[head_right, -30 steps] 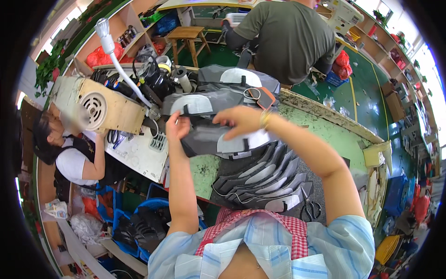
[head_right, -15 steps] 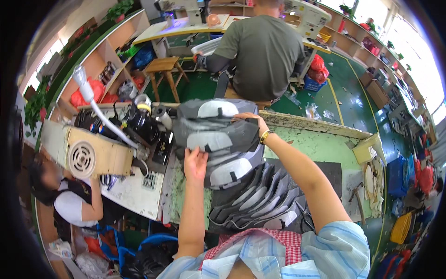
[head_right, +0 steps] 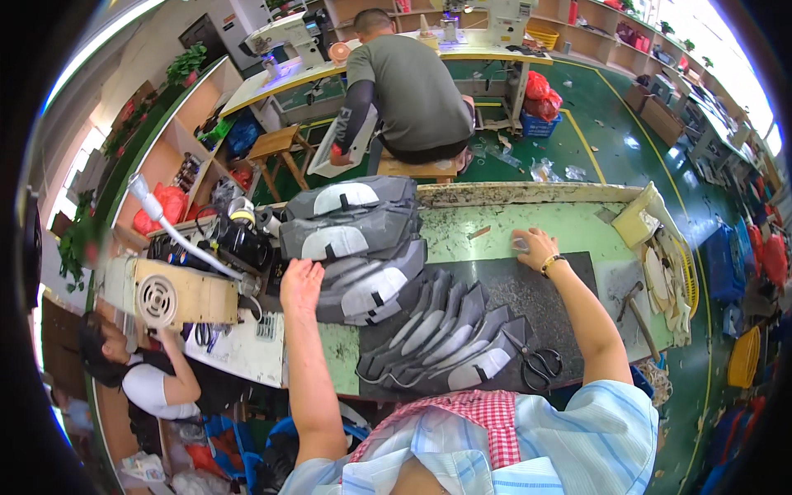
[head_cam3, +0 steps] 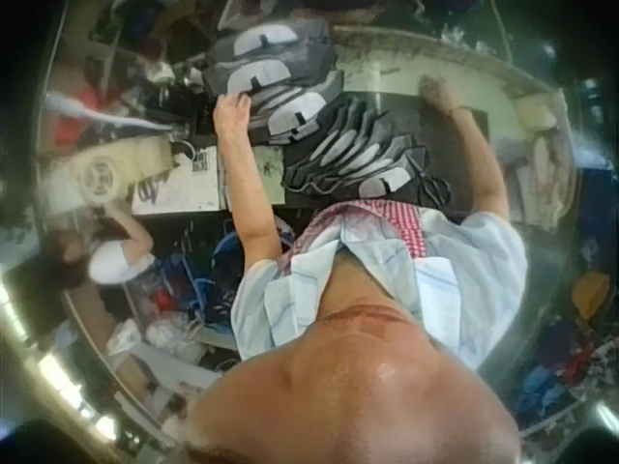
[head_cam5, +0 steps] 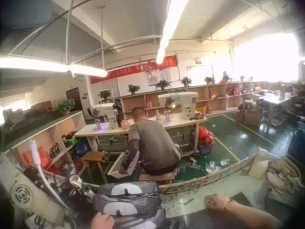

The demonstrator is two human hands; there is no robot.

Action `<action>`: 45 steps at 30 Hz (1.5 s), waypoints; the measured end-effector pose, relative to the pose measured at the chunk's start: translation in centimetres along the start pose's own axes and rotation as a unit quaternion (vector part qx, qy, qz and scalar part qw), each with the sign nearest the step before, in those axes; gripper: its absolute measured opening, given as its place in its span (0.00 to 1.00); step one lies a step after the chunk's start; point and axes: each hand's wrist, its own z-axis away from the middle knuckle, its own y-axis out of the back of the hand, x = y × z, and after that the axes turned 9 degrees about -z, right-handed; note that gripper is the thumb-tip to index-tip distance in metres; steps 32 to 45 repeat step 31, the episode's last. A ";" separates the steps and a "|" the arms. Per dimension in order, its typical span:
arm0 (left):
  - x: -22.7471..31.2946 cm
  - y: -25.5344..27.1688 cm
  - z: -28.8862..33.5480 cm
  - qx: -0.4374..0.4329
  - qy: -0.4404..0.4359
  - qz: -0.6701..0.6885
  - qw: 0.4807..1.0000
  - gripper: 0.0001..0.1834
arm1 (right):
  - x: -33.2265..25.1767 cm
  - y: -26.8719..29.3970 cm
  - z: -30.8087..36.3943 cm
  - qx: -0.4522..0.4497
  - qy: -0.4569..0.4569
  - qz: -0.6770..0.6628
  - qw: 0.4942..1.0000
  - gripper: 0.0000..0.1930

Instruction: The person handles and stacks various shoe components by hand on a workbench. The person picks up dark gray shoe parts, arranges them into a stack, and then collects additional items from around the workspace, including a bundle of straps and a plastic bottle, before gathering the stacked parts and passing them to another worker.

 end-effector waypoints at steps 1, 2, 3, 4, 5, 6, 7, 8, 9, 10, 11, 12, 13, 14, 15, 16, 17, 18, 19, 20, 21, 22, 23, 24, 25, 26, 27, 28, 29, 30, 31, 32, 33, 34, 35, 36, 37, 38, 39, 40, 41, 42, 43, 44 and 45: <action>1.1 -0.5 1.7 0.014 0.017 -0.024 0.999 0.15 | 1.2 -0.5 0.4 -0.019 -0.005 -0.096 0.995 0.16; 1.9 0.5 2.3 -0.054 0.006 -0.018 0.998 0.23 | 1.1 -0.6 0.9 -0.003 -0.032 -0.164 0.986 0.13; 2.2 1.7 3.3 -0.120 -0.005 -0.012 0.993 0.31 | 0.8 -0.7 1.2 -0.011 -0.022 -0.167 0.986 0.13; 2.4 1.5 6.1 -0.115 -0.055 -0.025 0.991 0.21 | 0.0 -0.8 1.4 0.006 0.010 -0.167 0.986 0.13; 2.1 1.1 9.6 -0.101 -0.129 -0.056 0.985 0.17 | -1.0 -0.9 1.6 0.019 0.043 -0.166 0.985 0.13; 1.1 2.1 12.3 -0.089 -0.161 -0.073 0.980 0.16 | -2.7 -0.8 1.9 0.014 0.077 -0.190 0.979 0.14; -0.4 3.6 15.0 -0.070 -0.194 -0.088 0.975 0.16 | -4.2 -1.0 2.2 -0.004 0.100 -0.188 0.977 0.14; -2.8 5.7 17.1 -0.068 -0.196 -0.129 0.970 0.15 | -5.7 -1.5 2.3 -0.006 0.141 -0.209 0.968 0.15; -5.5 7.7 19.4 -0.054 -0.197 -0.168 0.964 0.15 | -7.1 -2.2 2.2 -0.017 0.189 -0.233 0.954 0.16; -8.4 9.0 22.5 0.010 -0.172 -0.223 0.959 0.15 | -8.2 -2.8 2.7 -0.037 0.212 -0.250 0.944 0.18; -11.4 11.0 25.6 0.021 -0.171 -0.261 0.950 0.14 | -9.5 -3.0 3.9 -0.024 0.251 -0.275 0.928 0.19; -15.6 14.6 28.2 0.034 -0.188 -0.308 0.932 0.15 | -11.0 -2.3 5.1 -0.082 0.274 -0.293 0.912 0.20; -20.1 18.1 31.1 0.052 -0.196 -0.326 0.923 0.15 | -11.9 -2.7 5.7 -0.134 0.292 -0.287 0.903 0.19; -24.8 21.7 34.4 0.102 -0.149 -0.329 0.927 0.14 | -13.4 -2.8 7.0 -0.171 0.331 -0.316 0.873 0.15; -30.1 25.6 37.9 0.150 -0.139 -0.312 0.928 0.14 | -14.9 -3.4 8.5 -0.162 0.414 -0.361 0.820 0.09; -33.7 27.6 42.1 0.238 -0.075 -0.295 0.923 0.13 | -15.8 -4.1 9.2 -0.213 0.414 -0.337 0.818 0.08; -37.5 29.1 46.6 0.318 -0.008 -0.268 0.909 0.12 | -17.5 -5.0 10.5 -0.228 0.434 -0.332 0.805 0.09; -41.7 31.1 50.5 0.387 0.015 -0.305 0.870 0.13 | -19.4 -5.1 12.3 -0.258 0.452 -0.321 0.791 0.11; -45.8 32.7 54.3 0.448 0.045 -0.338 0.826 0.13 | -21.2 -5.4 14.2 -0.286 0.468 -0.307 0.778 0.12; -48.9 33.5 57.4 0.500 0.065 -0.315 0.804 0.13 | -22.5 -6.1 15.8 -0.281 0.504 -0.286 0.765 0.14; -50.6 33.8 59.9 0.526 0.099 -0.216 0.817 0.13 | -23.8 -6.9 17.2 -0.272 0.537 -0.266 0.753 0.15; -52.4 33.9 61.5 0.561 0.110 -0.163 0.804 0.13 | -25.2 -7.3 18.5 -0.279 0.552 -0.179 0.765 0.18; -54.4 33.9 62.8 0.592 0.120 -0.110 0.789 0.14 | -27.1 -7.2 20.4 -0.358 0.502 -0.151 0.773 0.19; -57.0 34.3 64.1 0.606 0.126 -0.088 0.780 0.14 | -28.4 -8.4 22.0 -0.381 0.541 -0.159 0.732 0.18; -59.9 34.9 65.1 0.604 0.144 -0.116 0.775 0.14 | -30.1 -9.6 23.6 -0.404 0.578 -0.168 0.689 0.17; -61.2 35.4 65.6 0.594 0.161 -0.147 0.774 0.14 | -31.6 -10.0 26.1 -0.426 0.593 -0.172 0.661 0.18; -62.6 35.6 66.3 0.600 0.165 -0.130 0.772 0.14 | -33.2 -10.5 28.7 -0.447 0.606 -0.177 0.634 0.20; -63.0 35.9 66.4 0.590 0.193 -0.150 0.769 0.14 | -34.7 -12.1 29.9 -0.474 0.602 -0.131 0.629 0.23; -62.1 36.6 66.8 0.579 0.220 -0.172 0.766 0.15 | -36.3 -13.3 32.2 -0.479 0.602 -0.113 0.629 0.21; -61.2 37.3 67.6 0.537 0.250 -0.252 0.765 0.17 | -38.1 -14.5 34.4 -0.495 0.604 -0.090 0.618 0.22; -60.2 37.8 68.7 0.536 0.258 -0.255 0.762 0.17 | -39.7 -15.4 37.0 -0.513 0.603 -0.067 0.607 0.22; -60.2 37.8 68.7 0.536 0.258 -0.255 0.762 0.17 | -39.7 -15.4 37.0 -0.513 0.603 -0.067 0.607 0.22; -60.2 37.8 68.7 0.536 0.258 -0.255 0.762 0.17 | -39.7 -15.4 37.0 -0.513 0.603 -0.067 0.607 0.22; -60.2 37.8 68.7 0.536 0.258 -0.255 0.762 0.17 | -39.7 -15.4 37.0 -0.513 0.603 -0.067 0.607 0.22; -60.2 37.8 68.7 0.536 0.258 -0.255 0.762 0.17 | -39.7 -15.4 37.0 -0.513 0.603 -0.067 0.607 0.22; -60.2 37.8 68.7 0.536 0.258 -0.255 0.762 0.17 | -39.7 -15.4 37.0 -0.513 0.603 -0.067 0.607 0.22; -60.2 37.8 68.7 0.536 0.258 -0.255 0.762 0.17 | -39.7 -15.4 37.0 -0.513 0.603 -0.067 0.607 0.22; -60.2 37.8 68.7 0.536 0.258 -0.255 0.762 0.17 | -39.7 -15.4 37.0 -0.513 0.603 -0.067 0.607 0.22; -60.2 37.8 68.7 0.536 0.258 -0.255 0.762 0.17 | -39.7 -15.4 37.0 -0.513 0.603 -0.067 0.607 0.22; -60.2 37.8 68.7 0.536 0.258 -0.255 0.762 0.17 | -39.7 -15.4 37.0 -0.513 0.603 -0.067 0.607 0.22; -60.2 37.8 68.7 0.536 0.258 -0.255 0.762 0.17 | -39.7 -15.4 37.0 -0.513 0.603 -0.067 0.607 0.22; -60.2 37.8 68.7 0.536 0.258 -0.255 0.762 0.17 | -39.7 -15.4 37.0 -0.513 0.603 -0.067 0.607 0.22; -60.2 37.8 68.7 0.536 0.258 -0.255 0.762 0.17 | -39.7 -15.4 37.0 -0.513 0.603 -0.067 0.607 0.22; -60.2 37.8 68.7 0.536 0.258 -0.255 0.762 0.17 | -39.7 -15.4 37.0 -0.513 0.603 -0.067 0.607 0.22; -60.2 37.8 68.7 0.536 0.258 -0.255 0.762 0.17 | -39.7 -15.4 37.0 -0.513 0.603 -0.067 0.607 0.22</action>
